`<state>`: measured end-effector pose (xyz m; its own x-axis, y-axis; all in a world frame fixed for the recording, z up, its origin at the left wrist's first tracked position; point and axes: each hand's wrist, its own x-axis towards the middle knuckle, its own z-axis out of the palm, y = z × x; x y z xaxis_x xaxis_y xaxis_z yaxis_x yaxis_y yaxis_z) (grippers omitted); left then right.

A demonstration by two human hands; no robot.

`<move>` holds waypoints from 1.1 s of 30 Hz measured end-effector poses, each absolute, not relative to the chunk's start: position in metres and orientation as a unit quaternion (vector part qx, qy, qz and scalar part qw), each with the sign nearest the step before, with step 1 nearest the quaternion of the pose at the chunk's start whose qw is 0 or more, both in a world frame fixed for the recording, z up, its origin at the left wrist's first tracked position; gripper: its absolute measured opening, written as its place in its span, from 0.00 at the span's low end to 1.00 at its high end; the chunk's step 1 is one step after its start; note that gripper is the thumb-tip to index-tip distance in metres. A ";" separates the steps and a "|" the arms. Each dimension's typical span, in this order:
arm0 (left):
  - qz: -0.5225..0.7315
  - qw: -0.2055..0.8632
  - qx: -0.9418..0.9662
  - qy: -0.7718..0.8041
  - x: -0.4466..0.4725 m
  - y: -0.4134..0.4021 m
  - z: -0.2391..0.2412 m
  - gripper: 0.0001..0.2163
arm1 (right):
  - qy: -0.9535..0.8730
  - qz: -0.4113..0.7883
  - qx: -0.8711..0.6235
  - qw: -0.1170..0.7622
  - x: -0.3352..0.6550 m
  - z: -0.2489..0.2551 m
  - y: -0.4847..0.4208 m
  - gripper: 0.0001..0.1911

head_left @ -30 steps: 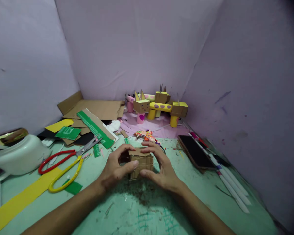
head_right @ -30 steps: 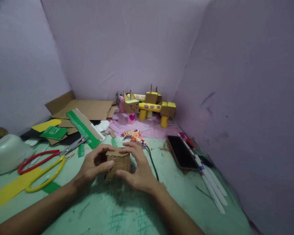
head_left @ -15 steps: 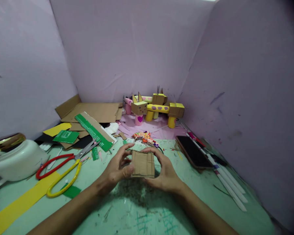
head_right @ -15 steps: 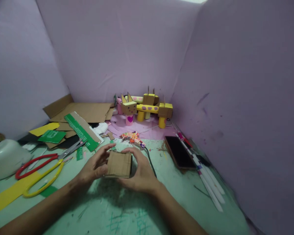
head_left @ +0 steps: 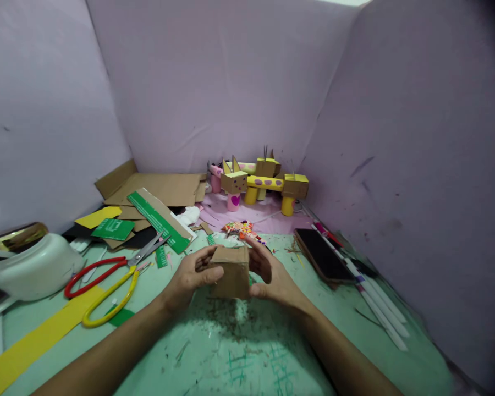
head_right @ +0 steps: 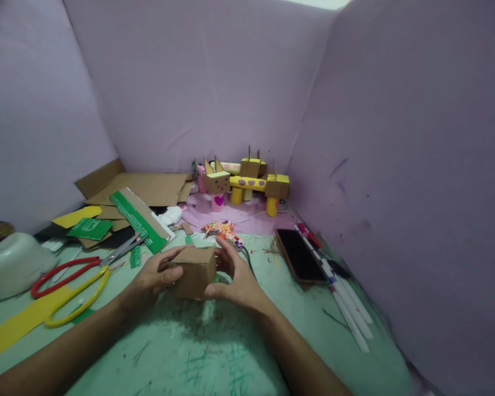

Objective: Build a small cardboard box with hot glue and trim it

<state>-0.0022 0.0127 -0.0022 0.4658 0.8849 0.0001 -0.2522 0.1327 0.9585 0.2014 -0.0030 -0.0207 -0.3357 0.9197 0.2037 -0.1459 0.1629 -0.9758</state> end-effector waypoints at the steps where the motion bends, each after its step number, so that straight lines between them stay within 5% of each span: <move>1: 0.417 0.710 0.481 0.301 -0.002 0.013 -0.002 0.25 | -0.593 0.560 -0.314 0.486 0.202 -0.022 -0.002 0.56; 7: 0.422 0.793 0.272 0.345 0.001 0.009 0.001 0.13 | -0.580 0.513 -0.298 0.559 0.208 -0.026 -0.001 0.44; 14: 0.374 0.817 0.263 0.351 0.005 0.009 0.002 0.17 | -0.668 0.460 -0.299 0.502 0.205 -0.023 -0.007 0.58; 21: 0.339 0.827 0.293 0.339 0.009 0.005 -0.003 0.19 | -0.626 0.495 -0.351 0.490 0.201 -0.018 -0.008 0.55; 27: 0.457 0.733 0.363 0.349 0.004 0.003 -0.003 0.34 | -0.565 0.555 -0.355 0.497 0.207 -0.016 -0.005 0.44; 33: 0.443 0.714 0.425 0.338 0.004 0.001 -0.005 0.42 | -0.505 0.574 -0.384 0.518 0.203 -0.018 -0.006 0.35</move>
<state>0.0042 0.0006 -0.0052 0.3797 0.9190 -0.1063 -0.3444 0.2471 0.9057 0.2031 -0.0063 -0.0176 -0.1682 0.9823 0.0820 -0.2055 0.0464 -0.9776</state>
